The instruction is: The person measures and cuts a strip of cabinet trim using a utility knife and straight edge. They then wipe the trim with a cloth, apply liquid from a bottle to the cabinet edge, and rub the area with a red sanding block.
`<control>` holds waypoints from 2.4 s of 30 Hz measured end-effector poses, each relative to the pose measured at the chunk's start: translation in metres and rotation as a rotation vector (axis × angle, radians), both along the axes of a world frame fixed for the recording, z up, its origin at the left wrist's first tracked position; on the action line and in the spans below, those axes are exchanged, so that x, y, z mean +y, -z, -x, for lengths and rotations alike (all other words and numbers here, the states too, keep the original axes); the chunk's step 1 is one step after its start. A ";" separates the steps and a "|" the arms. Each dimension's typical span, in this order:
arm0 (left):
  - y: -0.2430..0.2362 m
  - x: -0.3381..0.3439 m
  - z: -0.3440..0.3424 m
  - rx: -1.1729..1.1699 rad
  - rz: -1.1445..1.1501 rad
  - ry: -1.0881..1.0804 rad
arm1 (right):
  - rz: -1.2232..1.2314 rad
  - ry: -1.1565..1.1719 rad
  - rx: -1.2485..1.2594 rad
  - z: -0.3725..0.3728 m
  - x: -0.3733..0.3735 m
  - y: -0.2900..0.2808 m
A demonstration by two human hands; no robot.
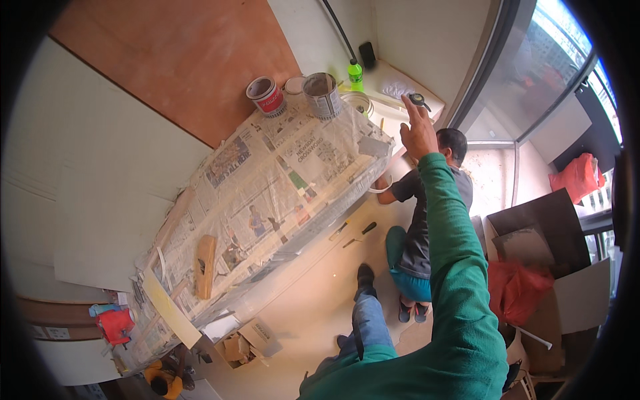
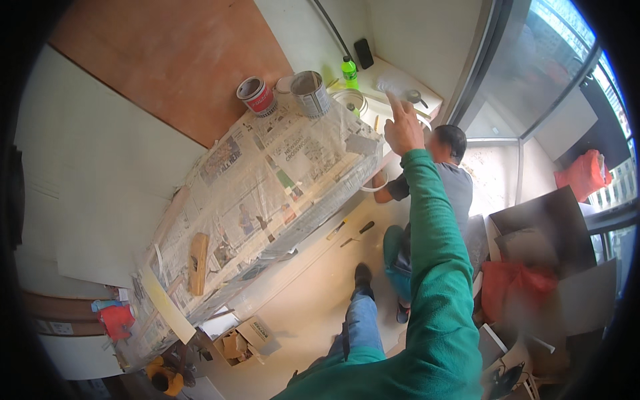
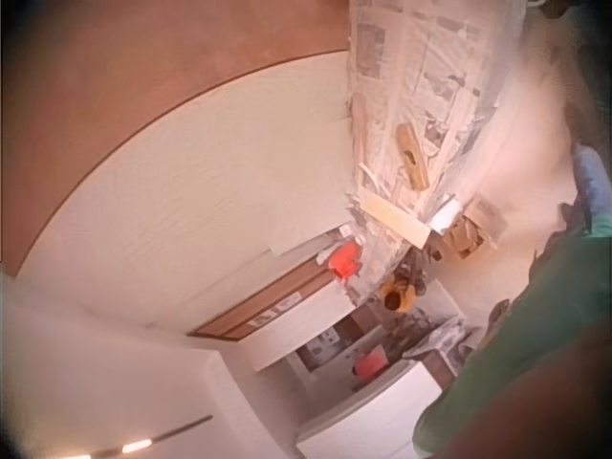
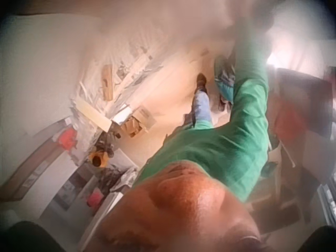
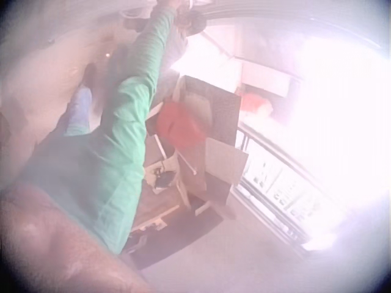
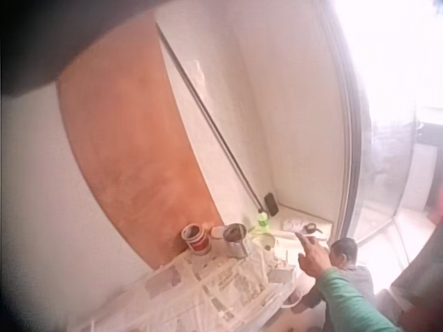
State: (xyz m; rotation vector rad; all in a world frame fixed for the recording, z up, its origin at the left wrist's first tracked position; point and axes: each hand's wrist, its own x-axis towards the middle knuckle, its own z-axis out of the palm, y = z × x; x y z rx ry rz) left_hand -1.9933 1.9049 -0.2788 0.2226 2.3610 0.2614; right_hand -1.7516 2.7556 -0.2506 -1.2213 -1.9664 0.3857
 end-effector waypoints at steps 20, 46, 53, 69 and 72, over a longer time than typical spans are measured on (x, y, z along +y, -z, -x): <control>-0.101 0.167 0.004 0.211 -0.044 0.019 | 0.304 -0.164 -0.117 0.102 0.182 0.141; -0.207 0.350 -0.228 -0.635 -1.512 1.599 | -0.259 0.501 0.013 -0.144 -0.608 -0.275; -0.204 0.159 -0.241 -1.470 -0.829 1.726 | -0.333 0.716 0.276 -0.123 -0.851 -0.233; -0.217 -0.252 -0.366 -1.880 0.114 2.543 | -0.186 1.990 -0.084 -0.057 -1.291 -0.245; -0.216 -0.280 -0.393 -1.894 0.188 2.605 | -0.064 2.034 -0.181 -0.054 -1.320 -0.255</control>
